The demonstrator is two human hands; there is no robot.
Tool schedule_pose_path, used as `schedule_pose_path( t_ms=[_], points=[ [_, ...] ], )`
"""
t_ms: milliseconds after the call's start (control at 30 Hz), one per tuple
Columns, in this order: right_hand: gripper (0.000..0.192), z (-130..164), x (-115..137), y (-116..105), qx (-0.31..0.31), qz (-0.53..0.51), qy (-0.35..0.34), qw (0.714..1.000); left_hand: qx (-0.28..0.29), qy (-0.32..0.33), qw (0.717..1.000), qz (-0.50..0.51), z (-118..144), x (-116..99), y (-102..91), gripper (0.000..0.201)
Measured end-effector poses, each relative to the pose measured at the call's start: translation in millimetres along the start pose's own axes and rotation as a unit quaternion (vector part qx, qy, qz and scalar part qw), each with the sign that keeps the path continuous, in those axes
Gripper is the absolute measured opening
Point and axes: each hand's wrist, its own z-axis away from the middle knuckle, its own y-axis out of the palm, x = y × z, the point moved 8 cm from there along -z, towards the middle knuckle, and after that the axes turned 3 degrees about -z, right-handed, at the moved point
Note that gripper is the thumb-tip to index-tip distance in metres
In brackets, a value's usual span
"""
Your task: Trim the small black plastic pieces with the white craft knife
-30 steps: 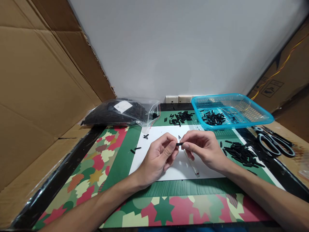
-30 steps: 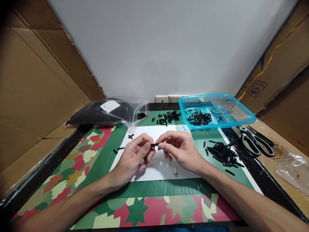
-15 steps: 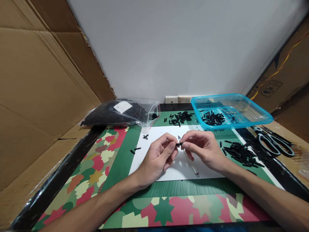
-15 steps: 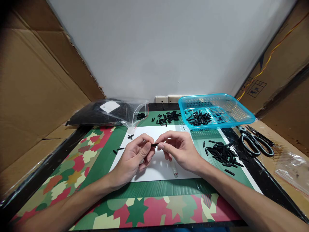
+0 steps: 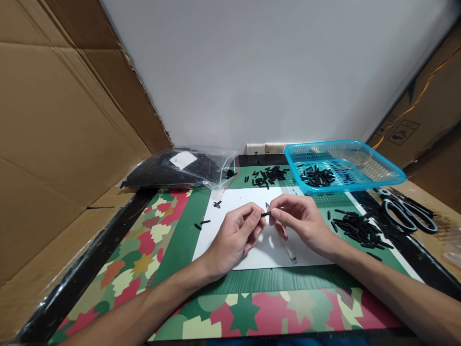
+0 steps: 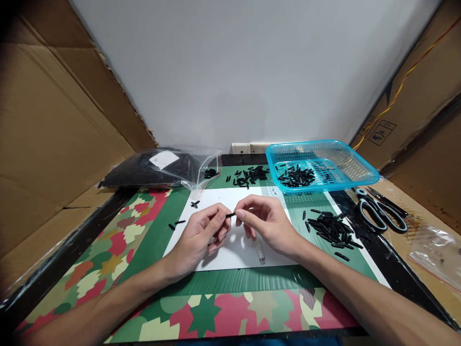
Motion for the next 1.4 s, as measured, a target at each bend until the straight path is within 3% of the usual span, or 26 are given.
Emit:
schedule_pose_path(
  t_ms=[500, 767, 1400],
  points=[
    [0.036, 2.5, -14.3, 7.8, 0.045, -0.057, 0.071, 0.995, -0.002, -0.029, 1.0, -0.012, -1.4, 8.6, -3.3, 0.052],
    [0.034, 1.5, -15.9, 6.9, 0.051, -0.07, 0.07, 0.994, 0.032, -0.025, 0.999, -0.013, -0.7, 6.7, 2.0, 0.049],
    [0.035, 7.0, -23.3, 13.4, 0.078, -0.08, 0.073, 0.991, 0.029, -0.03, 0.999, -0.009, -0.9, 12.2, 1.4, 0.051]
  ],
)
